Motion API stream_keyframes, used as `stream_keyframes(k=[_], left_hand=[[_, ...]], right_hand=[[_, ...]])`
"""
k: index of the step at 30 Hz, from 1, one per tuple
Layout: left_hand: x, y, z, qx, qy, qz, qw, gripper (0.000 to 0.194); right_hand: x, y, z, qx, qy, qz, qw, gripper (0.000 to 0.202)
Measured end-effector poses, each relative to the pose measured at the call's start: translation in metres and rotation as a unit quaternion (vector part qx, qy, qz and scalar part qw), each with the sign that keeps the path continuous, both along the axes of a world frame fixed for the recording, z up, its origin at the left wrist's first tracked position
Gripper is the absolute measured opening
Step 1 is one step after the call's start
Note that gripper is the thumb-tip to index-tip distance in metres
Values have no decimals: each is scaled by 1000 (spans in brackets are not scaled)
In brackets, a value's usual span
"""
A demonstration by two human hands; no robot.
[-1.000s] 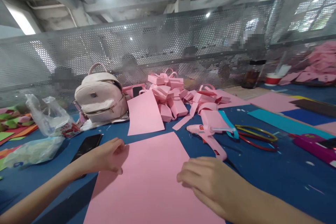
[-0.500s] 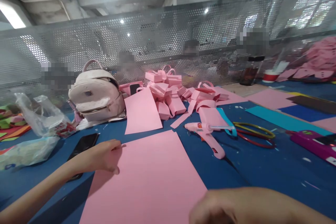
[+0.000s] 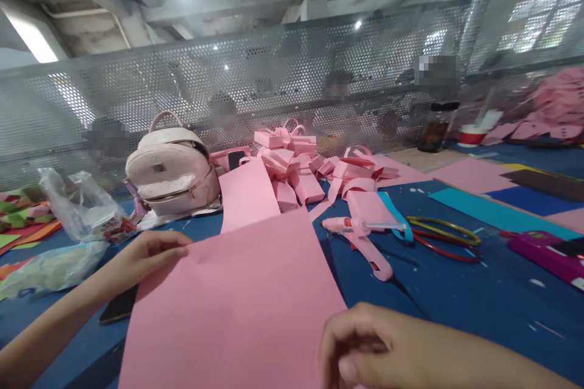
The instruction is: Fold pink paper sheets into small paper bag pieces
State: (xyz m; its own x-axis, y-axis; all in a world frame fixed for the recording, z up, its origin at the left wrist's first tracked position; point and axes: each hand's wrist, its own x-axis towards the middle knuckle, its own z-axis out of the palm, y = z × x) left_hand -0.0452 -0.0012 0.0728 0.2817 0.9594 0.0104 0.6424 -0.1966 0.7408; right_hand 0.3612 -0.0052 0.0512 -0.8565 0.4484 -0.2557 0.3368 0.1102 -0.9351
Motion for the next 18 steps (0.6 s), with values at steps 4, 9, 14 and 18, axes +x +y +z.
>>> stream_keyframes(k=[4,9,14,18], left_hand=[[-15,-16,-2,16,-199,144,969,32],[-2,-38,-29,-75,-374,145,913,51],[27,-61,-64,-132,-374,101,912,77],[39,-68,-69,-178,-406,28,896,90]], right_hand=[[-3,2,-6,-32,13,-86,996,54],[-16,3,-5,-5,59,-177,982,73],[-30,13,-9,32,63,-331,941,77],[-37,22,-14,54,50,-313,947,72]])
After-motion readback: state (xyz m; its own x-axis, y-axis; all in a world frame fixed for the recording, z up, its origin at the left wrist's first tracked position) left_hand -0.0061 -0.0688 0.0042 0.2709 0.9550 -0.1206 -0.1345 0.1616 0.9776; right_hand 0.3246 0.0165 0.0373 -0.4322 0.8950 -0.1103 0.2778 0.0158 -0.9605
